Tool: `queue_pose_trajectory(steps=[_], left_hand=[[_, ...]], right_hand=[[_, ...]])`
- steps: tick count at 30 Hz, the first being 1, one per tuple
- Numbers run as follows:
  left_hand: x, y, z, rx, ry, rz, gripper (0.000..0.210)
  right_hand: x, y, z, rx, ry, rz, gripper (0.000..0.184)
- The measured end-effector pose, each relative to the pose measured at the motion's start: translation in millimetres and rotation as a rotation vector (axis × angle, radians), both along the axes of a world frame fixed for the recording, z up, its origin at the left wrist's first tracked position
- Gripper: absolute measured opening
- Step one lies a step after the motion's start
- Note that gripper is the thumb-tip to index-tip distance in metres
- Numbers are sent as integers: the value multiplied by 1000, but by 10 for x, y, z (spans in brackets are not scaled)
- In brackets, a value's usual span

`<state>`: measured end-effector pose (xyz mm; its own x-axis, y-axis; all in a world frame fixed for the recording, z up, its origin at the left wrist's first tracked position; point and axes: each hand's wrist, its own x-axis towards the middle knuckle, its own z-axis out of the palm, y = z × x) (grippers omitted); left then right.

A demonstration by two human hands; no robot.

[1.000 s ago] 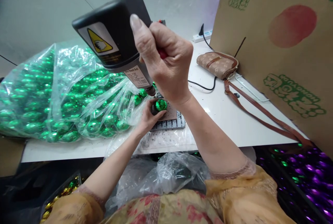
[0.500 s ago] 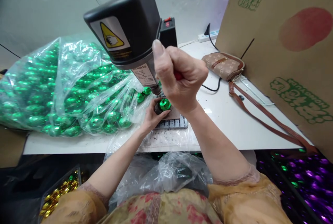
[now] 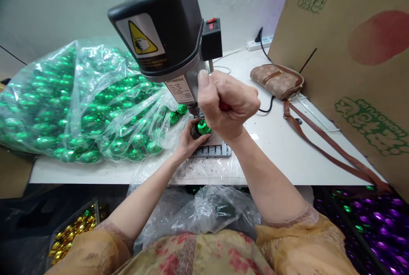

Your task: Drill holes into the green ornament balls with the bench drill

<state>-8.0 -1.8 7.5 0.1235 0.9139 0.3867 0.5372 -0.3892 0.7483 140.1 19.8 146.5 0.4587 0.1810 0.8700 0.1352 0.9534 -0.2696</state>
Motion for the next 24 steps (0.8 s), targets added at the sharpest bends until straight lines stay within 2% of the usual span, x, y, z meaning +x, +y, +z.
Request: queue_pose_trajectory(steps=[4, 10, 13, 20, 22, 24], left_hand=[[-1, 0, -2, 1, -10, -17, 52], [-1, 0, -4, -9, -26, -20, 52], [2, 2, -9, -20, -30, -19, 52], [10, -15, -13, -8, -31, 2, 53], [11, -15, -13, -15, -30, 5, 53], [20, -4, -13, -28, -31, 11, 52]], right_hand=[[-17, -1, -44, 9, 8, -16, 55], [-35, 5, -56, 117, 31, 55, 51], [-36, 14, -67, 123, 30, 53, 52], [-15, 61, -230, 192, -6, 26, 50], [-11, 27, -201, 159, -14, 25, 51], [-14, -30, -80, 52, 4, 27, 52]])
